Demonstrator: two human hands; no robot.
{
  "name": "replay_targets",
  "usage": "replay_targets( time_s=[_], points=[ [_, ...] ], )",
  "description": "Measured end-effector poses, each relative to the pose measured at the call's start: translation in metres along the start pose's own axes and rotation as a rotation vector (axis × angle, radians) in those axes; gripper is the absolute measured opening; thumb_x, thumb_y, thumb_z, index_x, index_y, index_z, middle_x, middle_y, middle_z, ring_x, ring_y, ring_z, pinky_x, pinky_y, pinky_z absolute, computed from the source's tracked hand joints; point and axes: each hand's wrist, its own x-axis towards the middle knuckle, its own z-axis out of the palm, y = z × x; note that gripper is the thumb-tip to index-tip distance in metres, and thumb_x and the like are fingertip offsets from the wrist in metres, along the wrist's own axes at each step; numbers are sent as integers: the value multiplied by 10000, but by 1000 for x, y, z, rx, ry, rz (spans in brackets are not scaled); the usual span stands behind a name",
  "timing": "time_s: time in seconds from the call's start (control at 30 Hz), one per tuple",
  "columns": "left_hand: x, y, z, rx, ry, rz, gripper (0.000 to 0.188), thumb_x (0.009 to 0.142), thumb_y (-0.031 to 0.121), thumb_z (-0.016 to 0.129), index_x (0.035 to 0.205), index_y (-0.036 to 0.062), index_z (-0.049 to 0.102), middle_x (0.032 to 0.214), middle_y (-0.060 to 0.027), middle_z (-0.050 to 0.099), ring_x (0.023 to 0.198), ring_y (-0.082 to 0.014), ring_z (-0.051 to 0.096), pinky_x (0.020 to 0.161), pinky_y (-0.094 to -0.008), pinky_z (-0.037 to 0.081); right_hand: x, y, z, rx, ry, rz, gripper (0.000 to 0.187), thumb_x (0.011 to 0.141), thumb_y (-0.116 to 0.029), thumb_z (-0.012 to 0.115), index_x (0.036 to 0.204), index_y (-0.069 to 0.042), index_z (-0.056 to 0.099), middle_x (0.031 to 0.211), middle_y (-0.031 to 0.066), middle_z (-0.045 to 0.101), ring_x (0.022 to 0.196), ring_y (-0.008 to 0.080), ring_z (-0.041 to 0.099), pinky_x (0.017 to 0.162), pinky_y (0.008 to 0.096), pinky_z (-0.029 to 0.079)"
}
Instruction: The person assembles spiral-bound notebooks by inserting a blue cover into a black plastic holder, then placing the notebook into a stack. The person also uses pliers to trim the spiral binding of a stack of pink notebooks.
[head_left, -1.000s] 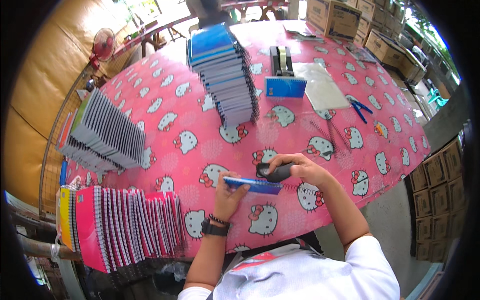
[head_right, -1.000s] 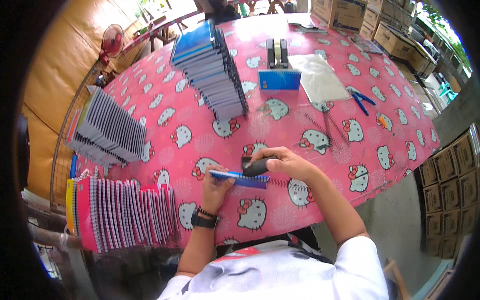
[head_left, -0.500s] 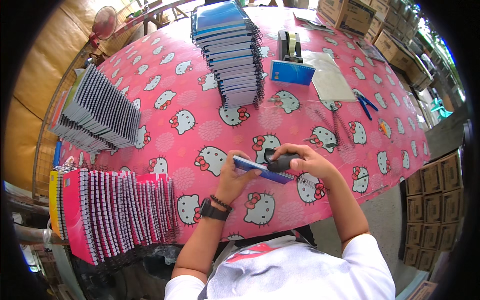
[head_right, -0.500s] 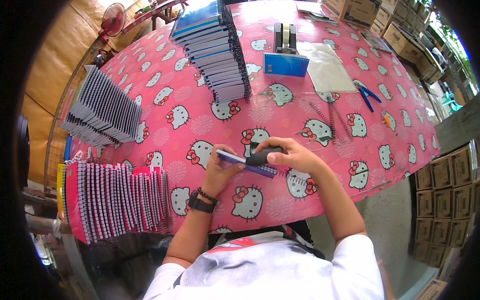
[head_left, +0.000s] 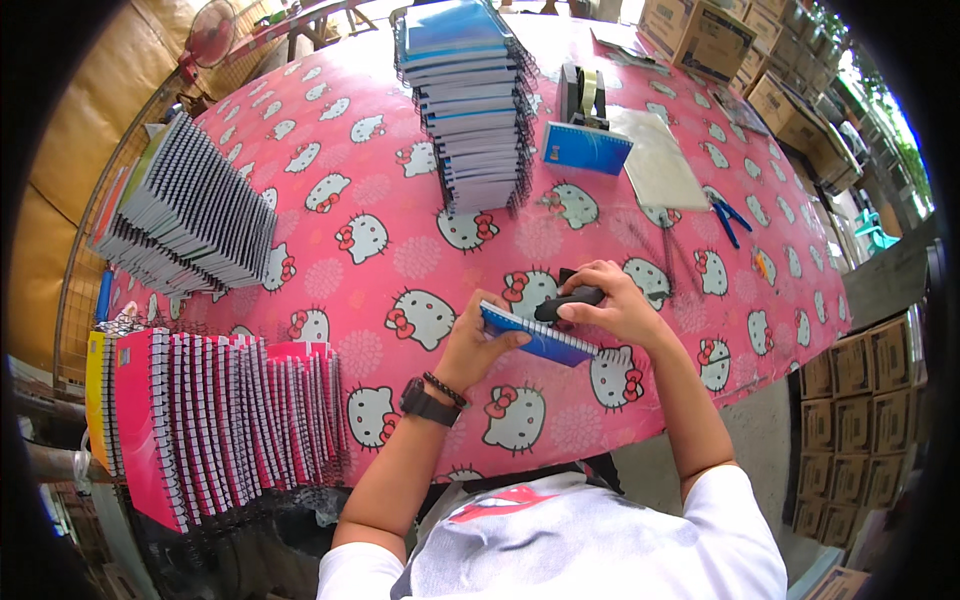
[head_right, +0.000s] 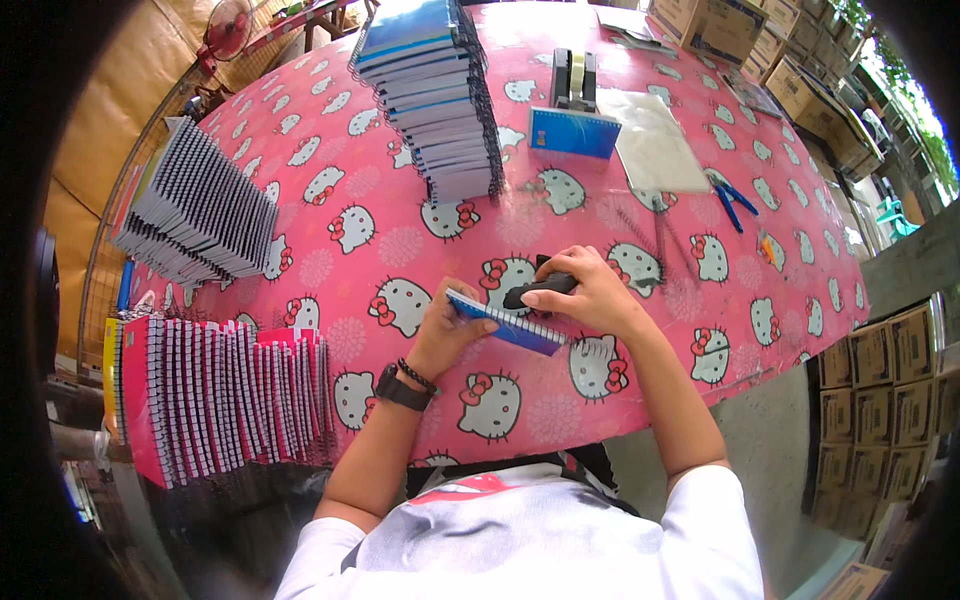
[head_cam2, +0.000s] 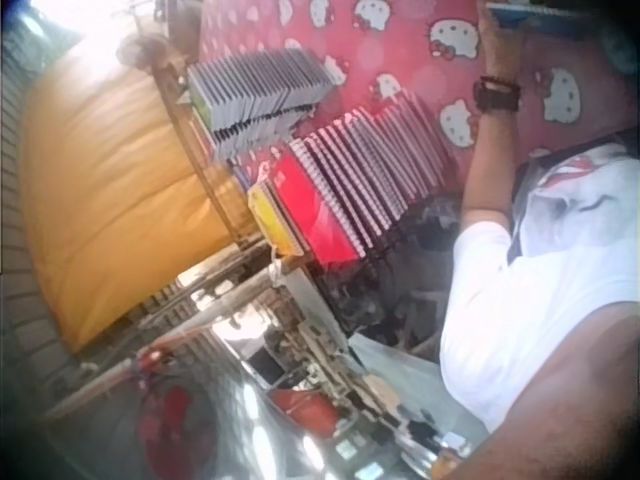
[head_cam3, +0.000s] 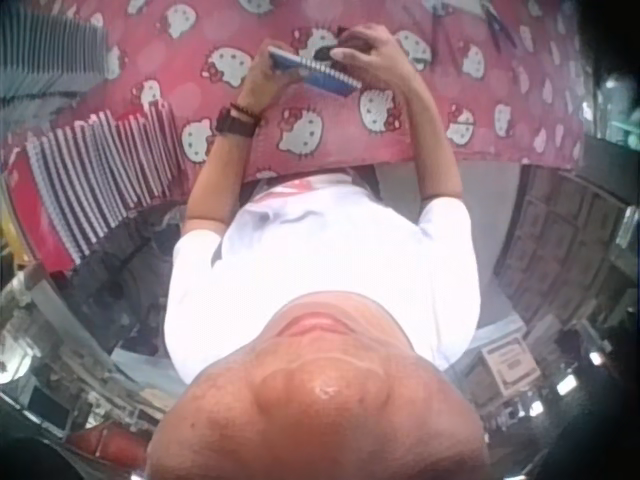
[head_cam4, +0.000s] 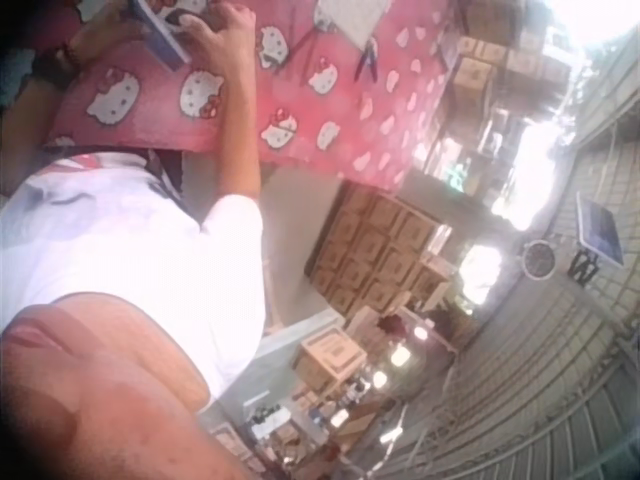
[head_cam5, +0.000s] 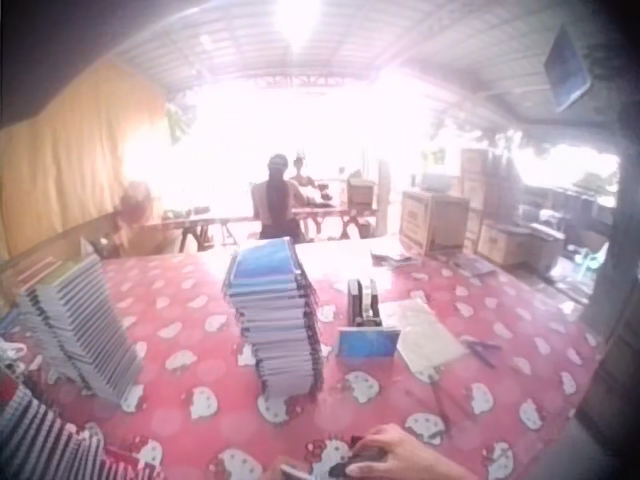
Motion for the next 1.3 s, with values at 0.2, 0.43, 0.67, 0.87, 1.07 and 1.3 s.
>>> replay_targets(
  time_s=[0.2,0.43,0.67,0.87,1.07,1.3],
  points=[
    [0,6,-4,44,-62,-80,432,751,33,779,1015,112,446,922,26,487,858,-65,469,756,-236,435,11,-12,2,54,-160,105,560,765,-525,698,1016,-26,666,1022,100,609,1005,231,546,896,365,411],
    [4,10,-5,74,-51,-110,415,773,49,772,1017,106,441,898,33,492,841,-58,477,724,-230,441,17,-17,6,362,-277,65,592,787,-547,648,1053,-18,644,1041,90,618,1002,187,556,894,327,423],
    [3,4,-4,123,-43,19,414,777,97,774,1028,93,445,894,0,527,824,-76,507,679,-240,454,17,-28,14,488,-266,1,511,801,-477,681,1050,-33,638,1020,76,592,970,188,547,871,333,432],
    [3,1,-3,129,-1,-21,456,767,198,790,1043,57,457,856,-57,574,765,-138,557,686,-303,469,23,-17,14,171,-118,26,536,767,-482,711,1096,-65,635,1130,149,591,1106,289,510,953,390,400],
    [-6,43,7,346,42,133,343,850,190,702,1040,29,467,843,-88,568,730,-188,554,684,-306,465,-1,-40,7,-61,254,-223,448,768,-321,756,1111,-64,624,1116,124,612,1053,284,544,850,372,456],
    [-12,93,19,296,92,195,204,838,141,702,907,9,563,753,-78,585,683,-141,558,621,-284,460,-19,-83,16,355,176,-239,280,767,-144,767,981,-25,630,838,77,597,765,176,607,672,296,488]
  ],
)
